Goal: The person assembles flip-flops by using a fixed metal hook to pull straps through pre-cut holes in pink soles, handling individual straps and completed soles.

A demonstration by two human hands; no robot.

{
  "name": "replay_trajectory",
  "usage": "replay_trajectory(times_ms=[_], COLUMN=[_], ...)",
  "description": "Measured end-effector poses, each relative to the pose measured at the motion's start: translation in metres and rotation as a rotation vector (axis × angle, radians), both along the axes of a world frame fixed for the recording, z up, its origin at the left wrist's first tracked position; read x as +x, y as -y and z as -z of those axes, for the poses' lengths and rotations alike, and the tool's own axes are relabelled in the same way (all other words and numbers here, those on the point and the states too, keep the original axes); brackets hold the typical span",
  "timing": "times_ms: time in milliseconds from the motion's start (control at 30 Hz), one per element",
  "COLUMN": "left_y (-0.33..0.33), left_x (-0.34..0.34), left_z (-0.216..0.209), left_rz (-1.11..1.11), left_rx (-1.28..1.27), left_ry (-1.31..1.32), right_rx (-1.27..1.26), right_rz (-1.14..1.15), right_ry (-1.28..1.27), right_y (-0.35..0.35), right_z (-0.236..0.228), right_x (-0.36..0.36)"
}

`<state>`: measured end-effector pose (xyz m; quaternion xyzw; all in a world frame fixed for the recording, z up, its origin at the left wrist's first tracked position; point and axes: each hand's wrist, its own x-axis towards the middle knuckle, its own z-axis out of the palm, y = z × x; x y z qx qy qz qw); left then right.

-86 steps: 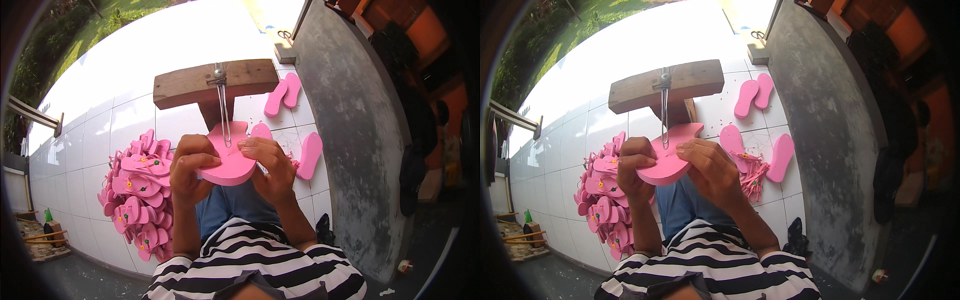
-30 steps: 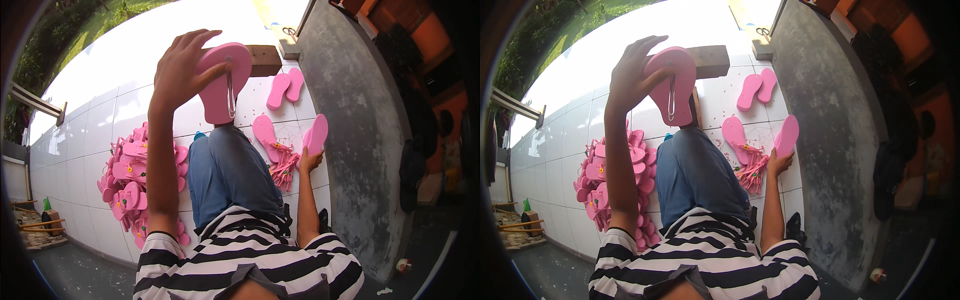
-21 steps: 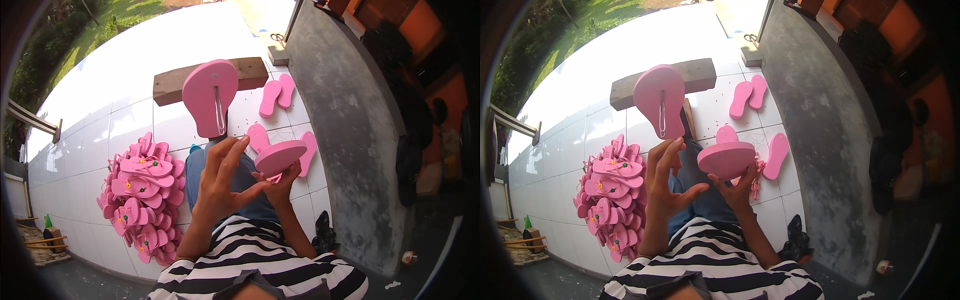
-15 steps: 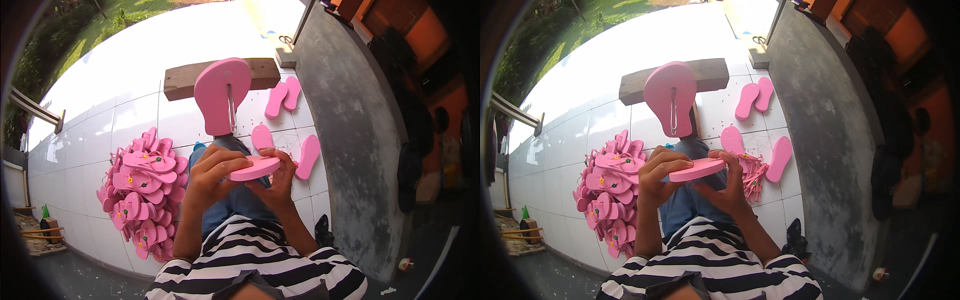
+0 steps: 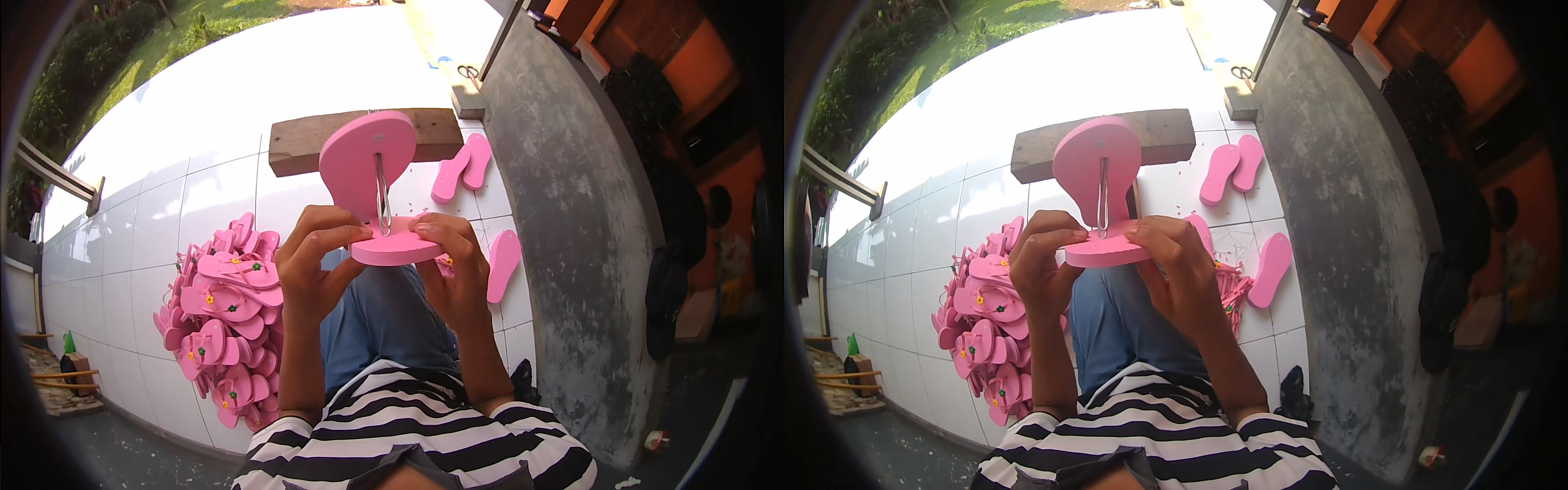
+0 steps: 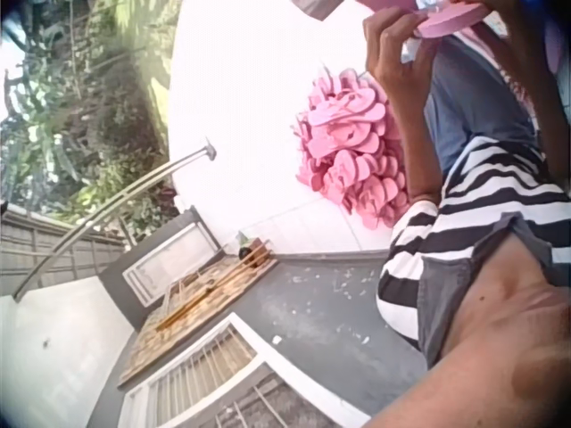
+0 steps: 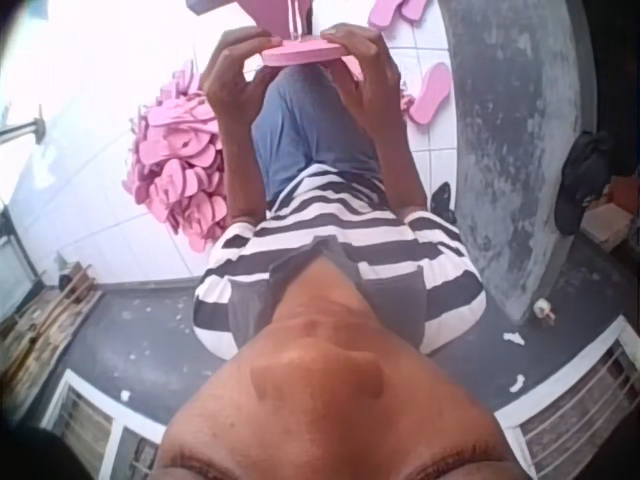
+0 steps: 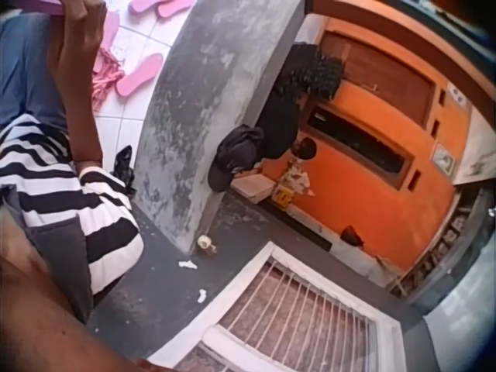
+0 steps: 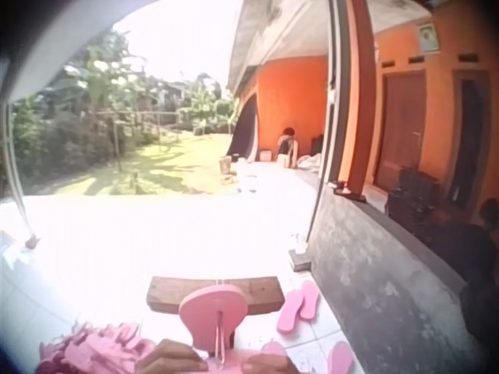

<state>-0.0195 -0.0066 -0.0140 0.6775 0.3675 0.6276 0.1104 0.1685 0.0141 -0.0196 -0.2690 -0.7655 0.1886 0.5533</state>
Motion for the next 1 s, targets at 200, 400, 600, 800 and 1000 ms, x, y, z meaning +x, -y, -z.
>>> replay_trajectory(times_ms=[200,400,600,800,1000], left_y=[0.009,0.014,0.012,0.006,-0.015], left_x=[0.010,0.012,0.007,0.006,0.014], left_z=[-0.005,-0.027,-0.044,-0.031,-0.031], left_rz=[-0.005,0.031,0.162,0.154,-0.106], left_rx=[-0.126,-0.293,-0.539,-0.493,-0.327], left_ry=[0.169,0.308,0.425,0.442,0.252], right_rx=[-0.138,-0.178,-0.399,-0.235,-0.146], right_rz=[-0.023,0.026,-0.031,0.029,0.179], right_ry=[-0.001,0.015,-0.009,0.018,0.002], right_y=[0.004,0.002,0.010,0.010,-0.018], right_z=[-0.018,-0.028,-0.050,-0.038,-0.010], right_x=[-0.001,-0.007,-0.008,-0.012,-0.015])
